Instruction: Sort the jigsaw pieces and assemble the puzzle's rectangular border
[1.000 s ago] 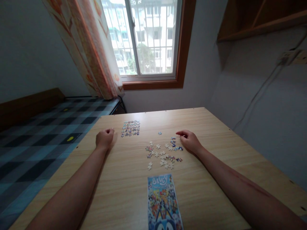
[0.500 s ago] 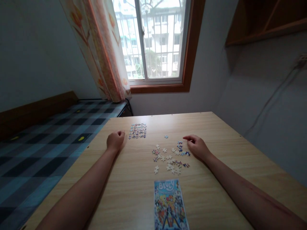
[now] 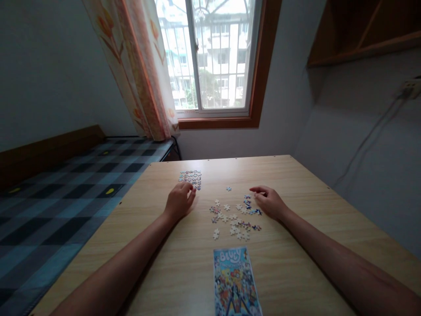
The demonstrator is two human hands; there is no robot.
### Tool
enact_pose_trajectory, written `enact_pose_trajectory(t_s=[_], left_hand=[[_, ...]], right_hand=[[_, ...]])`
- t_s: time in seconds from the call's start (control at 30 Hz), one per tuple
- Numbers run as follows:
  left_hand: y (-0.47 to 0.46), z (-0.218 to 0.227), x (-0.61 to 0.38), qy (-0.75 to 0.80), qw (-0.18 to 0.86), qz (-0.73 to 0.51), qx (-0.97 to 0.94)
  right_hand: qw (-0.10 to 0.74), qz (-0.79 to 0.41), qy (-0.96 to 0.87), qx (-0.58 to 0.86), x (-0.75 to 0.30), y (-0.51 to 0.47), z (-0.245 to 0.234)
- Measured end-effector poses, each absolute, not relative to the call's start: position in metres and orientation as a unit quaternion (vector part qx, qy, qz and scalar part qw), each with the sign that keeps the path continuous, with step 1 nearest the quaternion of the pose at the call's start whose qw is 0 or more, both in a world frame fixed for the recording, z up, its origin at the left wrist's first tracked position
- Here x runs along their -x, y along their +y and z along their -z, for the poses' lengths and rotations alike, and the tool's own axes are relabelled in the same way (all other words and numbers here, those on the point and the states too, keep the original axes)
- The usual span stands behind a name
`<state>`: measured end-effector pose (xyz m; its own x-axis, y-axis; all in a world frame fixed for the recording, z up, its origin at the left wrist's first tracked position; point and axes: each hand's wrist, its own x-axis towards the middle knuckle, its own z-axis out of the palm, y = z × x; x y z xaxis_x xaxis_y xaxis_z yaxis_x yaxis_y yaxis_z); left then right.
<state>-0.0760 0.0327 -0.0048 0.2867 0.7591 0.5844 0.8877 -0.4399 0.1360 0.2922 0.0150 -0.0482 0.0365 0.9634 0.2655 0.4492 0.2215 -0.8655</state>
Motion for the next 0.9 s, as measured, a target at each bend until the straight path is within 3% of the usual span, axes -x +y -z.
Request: enact_pose_trajectory(t_s=[0.33,0.47,0.9], left_hand=[[0.031,0.008,0.025,-0.522,-0.11,0.333,0.777],[0.03,0.007,0.029,-0.498,-0.166,0.324,0.787],[0.022,0.0,0.035,-0.449,-0.222,0.259,0.826]], right_hand=[[0.377,-0.192,-0.683,0.596,-0.289,0.04,0.043],[0.364,-0.145,-0.738,0.55,-0.288,0.028,0.041],[0.323,-0.02,-0.853,0.409,-0.275,0.002,0.025]])
